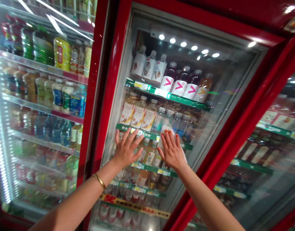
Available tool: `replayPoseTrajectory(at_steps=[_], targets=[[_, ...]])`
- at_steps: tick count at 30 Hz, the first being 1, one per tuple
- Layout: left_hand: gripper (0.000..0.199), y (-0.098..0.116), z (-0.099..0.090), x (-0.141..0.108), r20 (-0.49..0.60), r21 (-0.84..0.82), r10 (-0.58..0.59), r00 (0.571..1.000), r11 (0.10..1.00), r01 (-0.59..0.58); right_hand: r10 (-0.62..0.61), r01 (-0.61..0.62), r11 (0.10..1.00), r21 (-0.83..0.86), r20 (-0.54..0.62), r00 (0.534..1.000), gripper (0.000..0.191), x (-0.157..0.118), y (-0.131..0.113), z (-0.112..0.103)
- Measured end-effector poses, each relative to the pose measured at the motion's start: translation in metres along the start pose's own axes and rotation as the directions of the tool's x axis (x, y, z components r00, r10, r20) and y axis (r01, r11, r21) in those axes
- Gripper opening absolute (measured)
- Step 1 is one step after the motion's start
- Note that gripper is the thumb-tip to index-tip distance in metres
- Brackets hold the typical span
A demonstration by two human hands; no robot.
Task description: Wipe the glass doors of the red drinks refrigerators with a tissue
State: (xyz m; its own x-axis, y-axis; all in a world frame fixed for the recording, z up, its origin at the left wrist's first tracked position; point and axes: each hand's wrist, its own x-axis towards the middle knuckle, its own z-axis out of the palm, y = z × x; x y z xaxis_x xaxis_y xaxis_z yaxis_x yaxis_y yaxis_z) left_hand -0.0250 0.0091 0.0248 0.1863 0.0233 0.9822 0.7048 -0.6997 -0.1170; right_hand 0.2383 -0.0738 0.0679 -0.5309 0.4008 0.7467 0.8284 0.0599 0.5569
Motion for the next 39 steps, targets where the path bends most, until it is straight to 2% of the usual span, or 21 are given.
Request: replayPoseTrajectory(at_steps=[3, 6, 7, 10, 11, 12, 13, 15, 16, 17, 19, 21, 23, 25, 26, 28, 31, 33, 35, 37, 39], targets=[[0.071, 0.013, 0.014, 0.046, 0.083, 0.013, 0.088, 0.993, 0.996, -0.089, 0.227, -0.232, 0.97, -0.078, -0.069, 0.971, 0.088, -0.024, 0.027, -0.005], [0.08, 0.023, 0.03, 0.071, 0.105, 0.015, 0.115, 0.988, 0.993, -0.117, 0.356, -0.377, 0.922, -0.091, -0.188, 0.916, 0.089, -0.034, 0.045, -0.006], [0.082, 0.024, 0.033, 0.073, 0.096, 0.012, 0.116, 0.989, 0.993, -0.118, 0.414, -0.441, 0.894, -0.082, -0.227, 0.881, 0.089, -0.033, 0.048, -0.006], [0.084, 0.024, 0.038, 0.071, 0.06, 0.009, 0.122, 0.991, 0.992, -0.122, 0.607, -0.648, 0.762, -0.016, -0.331, 0.722, 0.088, -0.015, 0.047, -0.004], [0.084, 0.023, 0.038, 0.07, 0.056, 0.007, 0.122, 0.991, 0.992, -0.122, 0.642, -0.682, 0.731, 0.005, -0.344, 0.686, 0.089, -0.006, 0.043, -0.003], [0.083, 0.023, 0.037, 0.068, 0.059, 0.001, 0.119, 0.991, 0.993, -0.119, 0.642, -0.679, 0.734, 0.013, -0.336, 0.689, 0.09, 0.002, 0.036, -0.002], [0.082, 0.022, 0.036, 0.068, 0.07, -0.009, 0.112, 0.991, 0.994, -0.111, 0.606, -0.635, 0.772, 0.008, -0.308, 0.733, 0.09, 0.007, 0.029, -0.001], [0.08, 0.021, 0.035, 0.067, 0.101, -0.03, 0.086, 0.991, 0.996, -0.083, 0.453, -0.467, 0.884, -0.014, -0.219, 0.864, 0.089, 0.008, 0.014, 0.0], [0.08, 0.021, 0.035, 0.068, 0.11, -0.034, 0.076, 0.991, 0.997, -0.073, 0.379, -0.389, 0.921, -0.02, -0.18, 0.908, 0.09, 0.002, 0.01, 0.0], [0.081, 0.021, 0.035, 0.068, 0.108, -0.03, 0.077, 0.991, 0.997, -0.074, 0.338, -0.346, 0.938, -0.024, -0.157, 0.928, 0.091, -0.006, 0.008, -0.001], [0.087, 0.021, 0.035, 0.069, 0.076, -0.01, 0.106, 0.991, 0.994, -0.106, 0.363, -0.372, 0.928, -0.035, -0.148, 0.92, 0.097, -0.023, 0.016, -0.006], [0.093, 0.022, 0.035, 0.069, 0.041, 0.01, 0.139, 0.989, 0.99, -0.14, 0.443, -0.454, 0.889, -0.06, -0.139, 0.886, 0.103, -0.031, 0.033, -0.012], [0.098, 0.022, 0.034, 0.07, 0.03, 0.021, 0.15, 0.988, 0.988, -0.15, 0.51, -0.522, 0.848, -0.093, -0.13, 0.85, 0.103, -0.021, 0.05, -0.017], [0.1, 0.022, 0.033, 0.07, 0.036, 0.017, 0.145, 0.989, 0.989, -0.146, 0.549, -0.562, 0.817, -0.13, -0.126, 0.826, 0.099, -0.002, 0.056, -0.018], [0.1, 0.022, 0.033, 0.07, 0.04, 0.01, 0.144, 0.989, 0.989, -0.145, 0.548, -0.56, 0.815, -0.149, -0.117, 0.829, 0.097, 0.006, 0.054, -0.017], [0.098, 0.022, 0.031, 0.07, 0.041, -0.01, 0.142, 0.989, 0.99, -0.142, 0.482, -0.488, 0.855, -0.177, -0.076, 0.873, 0.098, 0.013, 0.041, -0.013], [0.095, 0.022, 0.031, 0.071, 0.035, -0.015, 0.14, 0.99, 0.99, -0.14, 0.341, -0.342, 0.926, -0.157, -0.038, 0.939, 0.106, -0.006, 0.024, -0.011], [0.096, 0.023, 0.031, 0.071, 0.031, 0.008, 0.148, 0.989, 0.989, -0.148, 0.355, -0.362, 0.923, -0.134, -0.07, 0.932, 0.11, -0.024, 0.028, -0.015], [0.098, 0.023, 0.031, 0.071, 0.023, 0.034, 0.162, 0.987, 0.986, -0.162, 0.442, -0.454, 0.882, -0.126, -0.113, 0.89, 0.108, -0.028, 0.044, -0.021], [0.1, 0.023, 0.032, 0.071, 0.014, 0.049, 0.167, 0.986, 0.985, -0.168, 0.501, -0.518, 0.846, -0.129, -0.144, 0.854, 0.105, -0.012, 0.057, -0.026], [0.1, 0.022, 0.032, 0.071, 0.014, 0.053, 0.166, 0.986, 0.985, -0.166, 0.49, -0.508, 0.851, -0.134, -0.145, 0.86, 0.104, 0.012, 0.057, -0.026]])
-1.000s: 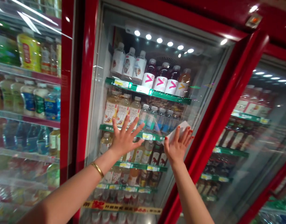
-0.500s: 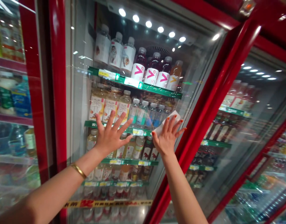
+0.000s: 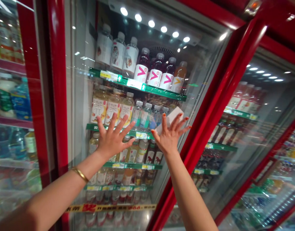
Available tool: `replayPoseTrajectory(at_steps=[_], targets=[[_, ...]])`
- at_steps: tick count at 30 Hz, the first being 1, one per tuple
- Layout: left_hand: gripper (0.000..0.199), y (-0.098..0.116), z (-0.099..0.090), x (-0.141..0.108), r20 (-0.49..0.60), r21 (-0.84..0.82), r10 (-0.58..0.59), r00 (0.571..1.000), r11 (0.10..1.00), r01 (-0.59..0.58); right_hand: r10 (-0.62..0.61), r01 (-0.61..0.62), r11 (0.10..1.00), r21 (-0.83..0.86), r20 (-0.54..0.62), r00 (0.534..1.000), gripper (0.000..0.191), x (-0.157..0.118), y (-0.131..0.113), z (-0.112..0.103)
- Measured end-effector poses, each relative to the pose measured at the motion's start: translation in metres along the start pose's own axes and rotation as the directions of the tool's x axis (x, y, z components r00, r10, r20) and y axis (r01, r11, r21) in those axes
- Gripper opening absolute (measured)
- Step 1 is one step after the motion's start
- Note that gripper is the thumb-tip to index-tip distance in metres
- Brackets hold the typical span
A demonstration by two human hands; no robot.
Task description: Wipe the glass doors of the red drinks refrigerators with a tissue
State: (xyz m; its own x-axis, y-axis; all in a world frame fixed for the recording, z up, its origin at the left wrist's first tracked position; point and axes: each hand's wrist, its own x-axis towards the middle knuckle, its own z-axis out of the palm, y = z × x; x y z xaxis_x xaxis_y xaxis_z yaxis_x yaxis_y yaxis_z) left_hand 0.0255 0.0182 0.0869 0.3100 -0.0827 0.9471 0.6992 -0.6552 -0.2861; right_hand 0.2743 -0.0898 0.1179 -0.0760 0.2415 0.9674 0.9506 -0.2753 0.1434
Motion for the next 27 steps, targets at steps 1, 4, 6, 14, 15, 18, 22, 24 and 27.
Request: replayPoseTrajectory(at_steps=[1, 4, 6, 14, 15, 18, 22, 24, 27], targets=[[0.099, 0.0, 0.0, 0.0, 0.002, -0.003, -0.001, 1.0, 1.0, 0.001, -0.036, 0.035, 0.999, 0.003, 0.011, 0.999, 0.103, 0.005, -0.01, 0.001], [0.096, -0.001, -0.001, 0.0, 0.007, -0.023, -0.004, 1.0, 1.0, 0.004, -0.228, 0.227, 0.974, 0.025, 0.072, 0.971, 0.096, -0.013, -0.037, 0.005], [0.095, 0.0, -0.001, 0.0, 0.0, -0.03, -0.009, 1.0, 1.0, 0.009, -0.336, 0.334, 0.942, 0.036, 0.073, 0.939, 0.089, -0.04, -0.035, 0.007], [0.093, 0.002, 0.001, 0.001, -0.019, 0.016, 0.001, 1.0, 1.0, -0.001, 0.108, -0.11, 0.994, -0.022, -0.07, 0.992, 0.087, -0.004, -0.002, 0.013], [0.093, 0.002, 0.001, 0.001, -0.018, 0.014, 0.002, 1.0, 1.0, -0.002, 0.06, -0.061, 0.998, -0.022, -0.054, 0.997, 0.089, 0.004, -0.012, 0.013], [0.094, 0.001, 0.0, 0.0, -0.015, 0.0, -0.003, 1.0, 1.0, 0.003, -0.178, 0.178, 0.984, -0.009, 0.002, 0.984, 0.094, -0.006, -0.034, 0.01], [0.095, 0.001, 0.001, -0.001, 0.006, -0.022, -0.022, 1.0, 1.0, 0.022, -0.186, 0.186, 0.982, -0.018, -0.001, 0.983, 0.091, -0.046, -0.006, 0.007], [0.095, 0.001, 0.002, -0.001, 0.016, -0.045, -0.027, 1.0, 0.999, 0.028, -0.018, 0.016, 0.999, -0.049, -0.029, 0.999, 0.086, -0.042, 0.017, 0.007], [0.095, 0.002, 0.003, 0.0, 0.02, -0.064, -0.033, 0.999, 0.997, 0.035, 0.151, -0.155, 0.985, -0.069, -0.06, 0.987, 0.08, -0.008, 0.018, 0.01]])
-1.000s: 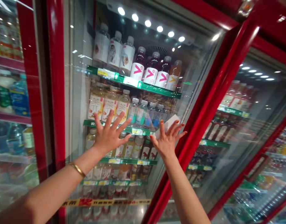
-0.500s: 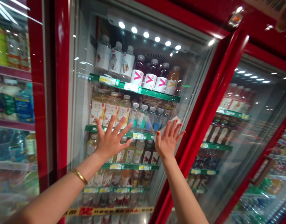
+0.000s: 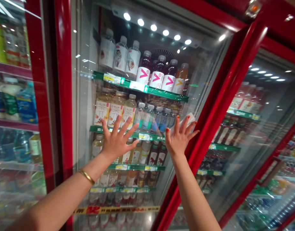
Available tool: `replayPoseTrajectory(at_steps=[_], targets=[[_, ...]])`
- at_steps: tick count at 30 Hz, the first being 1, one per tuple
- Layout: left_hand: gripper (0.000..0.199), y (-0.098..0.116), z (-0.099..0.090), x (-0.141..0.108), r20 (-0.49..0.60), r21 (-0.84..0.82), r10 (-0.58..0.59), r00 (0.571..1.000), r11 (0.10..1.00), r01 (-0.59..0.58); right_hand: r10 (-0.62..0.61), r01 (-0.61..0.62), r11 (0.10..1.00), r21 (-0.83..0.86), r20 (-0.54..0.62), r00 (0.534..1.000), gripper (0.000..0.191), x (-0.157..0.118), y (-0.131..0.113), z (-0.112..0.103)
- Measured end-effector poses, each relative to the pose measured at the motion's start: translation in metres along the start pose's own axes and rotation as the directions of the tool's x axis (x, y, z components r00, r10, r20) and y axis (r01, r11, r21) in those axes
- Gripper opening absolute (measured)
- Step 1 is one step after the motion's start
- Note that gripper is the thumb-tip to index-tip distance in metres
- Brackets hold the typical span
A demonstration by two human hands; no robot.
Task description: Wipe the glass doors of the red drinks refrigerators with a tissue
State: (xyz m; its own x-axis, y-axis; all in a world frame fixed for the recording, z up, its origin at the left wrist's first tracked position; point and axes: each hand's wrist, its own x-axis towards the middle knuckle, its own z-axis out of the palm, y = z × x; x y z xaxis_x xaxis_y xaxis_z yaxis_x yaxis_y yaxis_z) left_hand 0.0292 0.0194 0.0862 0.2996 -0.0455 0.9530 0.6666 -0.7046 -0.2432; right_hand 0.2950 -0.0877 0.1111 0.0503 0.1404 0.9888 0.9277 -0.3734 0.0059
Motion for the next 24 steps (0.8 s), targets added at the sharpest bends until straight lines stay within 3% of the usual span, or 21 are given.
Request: replayPoseTrajectory(at_steps=[2, 5, 7, 8, 10, 12, 14, 15, 16, 18, 20, 22, 24], targets=[[0.095, 0.001, -0.001, 0.001, 0.0, 0.007, 0.0, 1.0, 1.0, 0.0, -0.053, 0.052, 0.998, 0.026, 0.024, 0.998, 0.08, 0.013, -0.027, 0.001], [0.093, -0.001, -0.01, -0.001, 0.006, -0.012, 0.01, 1.0, 1.0, -0.01, -0.328, 0.315, 0.941, 0.122, 0.11, 0.938, 0.083, -0.012, -0.057, -0.001], [0.093, -0.011, -0.021, -0.007, 0.032, -0.037, 0.018, 0.999, 0.999, -0.017, -0.479, 0.455, 0.872, 0.183, 0.123, 0.869, 0.088, -0.045, -0.049, -0.003], [0.092, -0.019, -0.028, -0.012, 0.052, -0.038, 0.016, 0.999, 0.999, -0.014, -0.493, 0.467, 0.863, 0.194, 0.111, 0.863, 0.091, -0.058, -0.036, -0.004], [0.088, -0.037, -0.039, -0.022, 0.087, -0.017, -0.009, 0.996, 1.0, 0.011, -0.373, 0.356, 0.918, 0.174, 0.075, 0.925, 0.094, -0.066, -0.005, -0.002], [0.083, -0.054, -0.044, -0.031, 0.097, 0.013, -0.049, 0.994, 0.999, 0.048, -0.154, 0.146, 0.979, 0.143, 0.043, 0.987, 0.091, -0.047, 0.015, 0.002], [0.081, -0.066, -0.043, -0.037, 0.087, 0.031, -0.067, 0.994, 0.997, 0.065, -0.008, 0.004, 0.991, 0.135, 0.026, 1.0, 0.089, -0.014, 0.007, 0.005], [0.082, -0.069, -0.041, -0.038, 0.071, 0.039, -0.061, 0.996, 0.998, 0.058, 0.009, -0.013, 0.99, 0.137, 0.026, 1.0, 0.09, 0.0, -0.008, 0.005], [0.083, -0.071, -0.039, -0.038, 0.051, 0.049, -0.05, 0.997, 0.998, 0.048, -0.025, 0.021, 0.99, 0.141, 0.028, 0.999, 0.091, 0.009, -0.026, 0.003], [0.084, -0.072, -0.035, -0.038, 0.031, 0.07, -0.034, 0.999, 0.997, 0.032, -0.214, 0.206, 0.967, 0.152, 0.038, 0.976, 0.09, 0.007, -0.065, -0.003], [0.085, -0.071, -0.033, -0.038, 0.041, 0.087, -0.034, 0.999, 0.996, 0.03, -0.457, 0.446, 0.878, 0.174, 0.031, 0.889, 0.082, -0.016, -0.087, -0.012], [0.086, -0.07, -0.033, -0.038, 0.036, 0.095, -0.016, 0.999, 0.995, 0.013, -0.596, 0.586, 0.788, 0.188, -0.003, 0.803, 0.077, -0.042, -0.08, -0.018], [0.088, -0.071, -0.032, -0.039, -0.003, 0.09, 0.018, 1.0, 0.996, -0.017, -0.603, 0.6, 0.779, 0.181, -0.046, 0.797, 0.082, -0.049, -0.051, -0.018]])
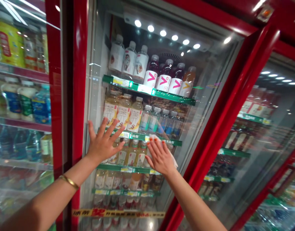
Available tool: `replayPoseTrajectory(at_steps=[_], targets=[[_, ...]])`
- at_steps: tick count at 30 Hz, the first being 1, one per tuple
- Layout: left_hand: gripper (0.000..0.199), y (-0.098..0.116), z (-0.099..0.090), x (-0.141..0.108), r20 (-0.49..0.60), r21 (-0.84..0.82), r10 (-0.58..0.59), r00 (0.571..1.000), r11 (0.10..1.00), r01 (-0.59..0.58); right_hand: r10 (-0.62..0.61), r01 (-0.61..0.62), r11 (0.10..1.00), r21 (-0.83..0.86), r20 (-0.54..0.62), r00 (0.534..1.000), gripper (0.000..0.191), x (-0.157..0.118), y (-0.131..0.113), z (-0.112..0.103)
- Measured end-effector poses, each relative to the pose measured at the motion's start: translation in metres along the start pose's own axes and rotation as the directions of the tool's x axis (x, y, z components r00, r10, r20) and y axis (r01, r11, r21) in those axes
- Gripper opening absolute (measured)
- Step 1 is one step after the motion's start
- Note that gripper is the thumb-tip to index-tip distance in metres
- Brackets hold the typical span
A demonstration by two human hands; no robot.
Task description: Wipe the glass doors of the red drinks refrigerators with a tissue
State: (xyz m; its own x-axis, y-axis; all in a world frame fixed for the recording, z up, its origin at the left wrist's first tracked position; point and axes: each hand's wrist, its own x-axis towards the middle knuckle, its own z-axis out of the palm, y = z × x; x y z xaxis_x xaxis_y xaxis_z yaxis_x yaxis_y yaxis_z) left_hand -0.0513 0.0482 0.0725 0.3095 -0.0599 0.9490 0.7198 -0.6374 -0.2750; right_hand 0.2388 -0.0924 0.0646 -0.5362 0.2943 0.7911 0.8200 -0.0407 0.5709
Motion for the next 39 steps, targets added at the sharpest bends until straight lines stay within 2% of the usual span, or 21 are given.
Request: replayPoseTrajectory(at_steps=[2, 4, 6, 7, 8, 10, 12, 13, 14, 16, 18, 20, 23, 25, 26, 27, 29, 31, 33, 36, 39], targets=[[0.092, 0.0, 0.001, 0.0, -0.017, -0.015, 0.001, 1.0, 1.0, -0.001, 0.144, -0.146, 0.989, -0.033, -0.054, 0.988, 0.089, -0.003, 0.037, -0.001], [0.096, 0.0, 0.002, 0.0, -0.004, -0.026, -0.02, 1.0, 0.999, 0.02, 0.374, -0.379, 0.924, -0.053, -0.096, 0.923, 0.089, 0.02, 0.066, 0.002], [0.096, 0.001, 0.001, 0.0, 0.0, -0.02, -0.027, 1.0, 0.999, 0.027, 0.515, -0.52, 0.853, -0.046, -0.088, 0.853, 0.087, 0.054, 0.067, 0.007], [0.095, 0.001, 0.0, 0.0, 0.007, -0.012, -0.027, 1.0, 1.0, 0.027, 0.511, -0.513, 0.858, -0.034, -0.058, 0.858, 0.087, 0.068, 0.056, 0.01], [0.093, 0.001, 0.0, 0.0, 0.008, -0.006, -0.024, 1.0, 1.0, 0.024, 0.445, -0.445, 0.895, -0.014, -0.013, 0.896, 0.088, 0.077, 0.039, 0.013], [0.091, 0.002, -0.001, 0.001, -0.001, -0.002, -0.023, 1.0, 1.0, 0.023, 0.165, -0.169, 0.984, 0.048, 0.08, 0.983, 0.089, 0.076, 0.004, 0.017], [0.091, 0.002, -0.001, 0.001, -0.015, -0.008, -0.026, 1.0, 1.0, 0.026, -0.11, 0.1, 0.991, 0.092, 0.112, 0.988, 0.085, 0.058, -0.018, 0.017], [0.092, 0.002, 0.0, 0.0, -0.022, -0.015, -0.027, 0.999, 1.0, 0.026, -0.167, 0.159, 0.984, 0.083, 0.107, 0.98, 0.082, 0.047, -0.019, 0.015], [0.092, 0.002, 0.001, 0.0, -0.02, -0.022, -0.027, 0.999, 0.999, 0.026, -0.154, 0.149, 0.987, 0.052, 0.094, 0.984, 0.08, 0.04, -0.014, 0.013], [0.093, 0.002, 0.002, -0.001, -0.011, -0.033, -0.027, 1.0, 0.999, 0.027, 0.038, -0.036, 0.999, -0.031, 0.058, 0.998, 0.079, 0.042, 0.006, 0.009], [0.092, 0.002, 0.003, -0.001, -0.013, -0.032, -0.027, 1.0, 0.999, 0.027, 0.258, -0.255, 0.964, -0.079, 0.043, 0.965, 0.082, 0.066, 0.02, 0.007], [0.092, 0.002, 0.003, -0.002, -0.011, -0.024, -0.027, 1.0, 0.999, 0.027, 0.327, -0.321, 0.944, -0.078, 0.087, 0.941, 0.081, 0.096, 0.016, 0.009], [0.094, 0.002, 0.002, -0.001, 0.001, -0.035, -0.029, 1.0, 0.999, 0.029, 0.032, -0.035, 0.999, 0.014, 0.174, 0.984, 0.076, 0.104, -0.011, 0.012], [0.095, 0.002, 0.002, -0.001, -0.005, -0.044, -0.033, 0.999, 0.998, 0.033, -0.19, 0.18, 0.981, 0.075, 0.157, 0.969, 0.074, 0.08, -0.017, 0.012], [0.095, 0.003, 0.002, -0.001, -0.012, -0.045, -0.035, 0.999, 0.998, 0.035, -0.219, 0.209, 0.975, 0.077, 0.142, 0.965, 0.075, 0.065, -0.012, 0.011], [0.094, 0.003, 0.002, 0.0, -0.021, -0.045, -0.036, 0.999, 0.998, 0.035, -0.181, 0.175, 0.983, 0.06, 0.131, 0.975, 0.077, 0.053, -0.002, 0.01], [0.093, 0.004, 0.003, 0.0, -0.036, -0.039, -0.028, 0.999, 0.999, 0.027, 0.041, -0.04, 0.999, -0.015, 0.115, 0.992, 0.082, 0.046, 0.024, 0.008], [0.091, 0.004, 0.003, 0.001, -0.044, -0.029, -0.02, 0.999, 0.999, 0.018, 0.278, -0.272, 0.959, -0.08, 0.078, 0.957, 0.084, 0.069, 0.043, 0.006], [0.09, 0.004, 0.002, 0.001, -0.047, -0.022, -0.017, 0.999, 1.0, 0.016, 0.363, -0.357, 0.93, -0.085, 0.073, 0.929, 0.083, 0.107, 0.041, 0.005], [0.095, 0.004, 0.001, 0.0, -0.054, -0.04, -0.034, 0.998, 0.999, 0.032, 0.13, -0.136, 0.99, 0.025, 0.169, 0.977, 0.079, 0.142, 0.009, 0.008], [0.1, 0.003, 0.002, 0.0, -0.078, -0.054, -0.053, 0.995, 0.997, 0.049, -0.2, 0.167, 0.971, 0.171, 0.195, 0.96, 0.075, 0.117, -0.005, 0.008]])
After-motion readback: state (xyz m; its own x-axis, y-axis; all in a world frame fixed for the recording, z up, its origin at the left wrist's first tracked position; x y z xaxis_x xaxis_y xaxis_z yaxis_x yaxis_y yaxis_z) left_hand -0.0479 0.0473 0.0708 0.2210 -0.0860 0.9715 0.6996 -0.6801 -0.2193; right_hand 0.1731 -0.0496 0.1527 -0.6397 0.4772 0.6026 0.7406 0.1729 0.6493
